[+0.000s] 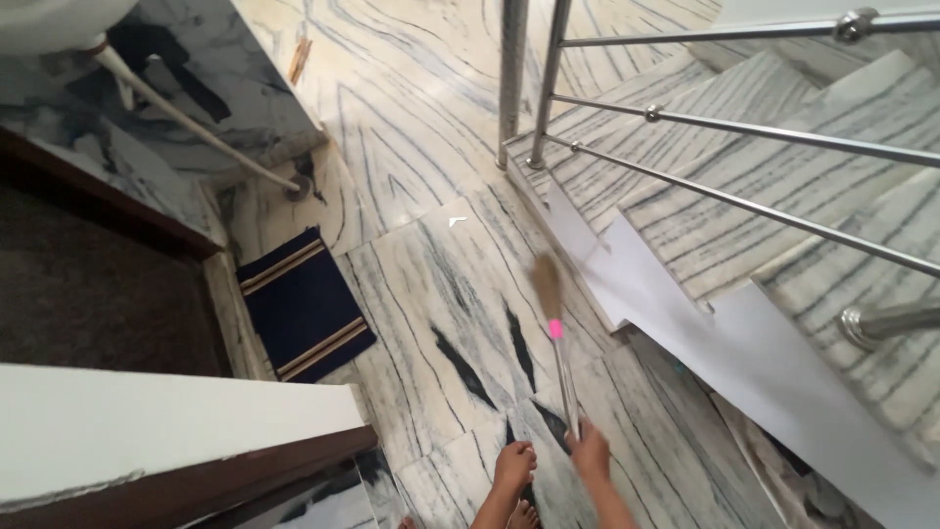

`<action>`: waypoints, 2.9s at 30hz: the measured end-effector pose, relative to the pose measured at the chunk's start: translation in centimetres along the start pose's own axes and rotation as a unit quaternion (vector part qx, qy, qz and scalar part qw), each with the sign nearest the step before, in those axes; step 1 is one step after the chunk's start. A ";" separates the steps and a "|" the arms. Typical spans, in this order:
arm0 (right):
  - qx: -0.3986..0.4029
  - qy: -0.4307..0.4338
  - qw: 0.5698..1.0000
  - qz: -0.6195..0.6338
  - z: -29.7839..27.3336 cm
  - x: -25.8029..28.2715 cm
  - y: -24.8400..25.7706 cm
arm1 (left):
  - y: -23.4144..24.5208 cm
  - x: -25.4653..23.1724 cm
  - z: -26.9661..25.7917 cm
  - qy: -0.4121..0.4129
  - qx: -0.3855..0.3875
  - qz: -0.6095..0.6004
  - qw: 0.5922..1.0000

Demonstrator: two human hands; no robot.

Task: The person sweeps the marble floor with a broom, moving a floor mat and cleaning the areas near a sink and a staircase.

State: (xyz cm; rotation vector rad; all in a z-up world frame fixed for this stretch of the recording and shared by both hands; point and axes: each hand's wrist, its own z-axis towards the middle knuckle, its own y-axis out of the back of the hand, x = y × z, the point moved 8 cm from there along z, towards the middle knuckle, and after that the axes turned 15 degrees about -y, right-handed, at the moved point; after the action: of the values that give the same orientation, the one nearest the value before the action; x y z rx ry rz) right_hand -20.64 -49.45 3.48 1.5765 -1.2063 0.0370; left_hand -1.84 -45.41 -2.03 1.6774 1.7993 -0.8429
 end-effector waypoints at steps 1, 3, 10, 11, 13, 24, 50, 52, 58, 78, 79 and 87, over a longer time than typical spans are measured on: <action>-0.025 -0.012 1.000 0.012 -1.5 -0.4 -0.6 | 0.1 -0.1 -0.1 -0.003 -0.006 0.005 1.000; 0.007 -0.087 0.996 0.016 -2.7 -1.4 -3.5 | 0.5 -0.1 -0.5 -0.009 -0.014 0.051 0.999; 0.249 -0.177 0.947 0.098 -0.9 -0.5 -9.3 | 2.9 -2.0 -1.3 -0.127 -0.052 0.258 0.956; 0.288 -0.223 0.919 0.152 -0.7 0.1 -9.4 | 2.9 -2.1 -1.3 -0.127 -0.049 0.260 0.956; 0.297 -0.236 0.891 0.248 -0.2 0.7 -7.3 | 2.9 -2.1 -1.6 -0.124 -0.044 0.266 0.955; 0.321 -0.280 0.868 0.254 -11.8 0.0 -14.3 | 8.6 0.5 -3.0 0.005 -0.072 0.151 0.986; 0.233 -0.051 0.971 0.010 1.4 5.6 -7.8 | 1.5 0.1 0.1 0.014 -0.008 -0.027 1.000; 0.246 -0.039 0.968 0.025 0.9 7.5 -8.4 | 3.4 -1.0 1.8 -0.046 -0.060 -0.064 0.995; 0.383 -0.070 0.920 -0.032 -3.8 9.0 -13.4 | 6.9 -1.4 1.5 0.011 -0.117 -0.046 0.992; 0.367 -0.040 0.928 -0.049 2.6 20.5 -20.3 | 11.9 -10.6 12.0 0.007 -0.033 -0.082 0.996; 0.378 -0.048 0.920 -0.089 2.4 20.4 -20.8 | 12.5 -10.5 12.1 0.022 -0.031 -0.046 0.998; 0.277 -0.021 0.958 -0.072 13.5 25.4 -19.3 | 13.3 -7.8 19.2 0.001 -0.071 -0.162 0.984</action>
State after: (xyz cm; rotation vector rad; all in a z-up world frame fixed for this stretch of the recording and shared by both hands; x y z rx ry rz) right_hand -2.22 -78.45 -1.02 2.1580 -1.1681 0.2686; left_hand 11.42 -64.49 -10.07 1.3162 2.1157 -0.8227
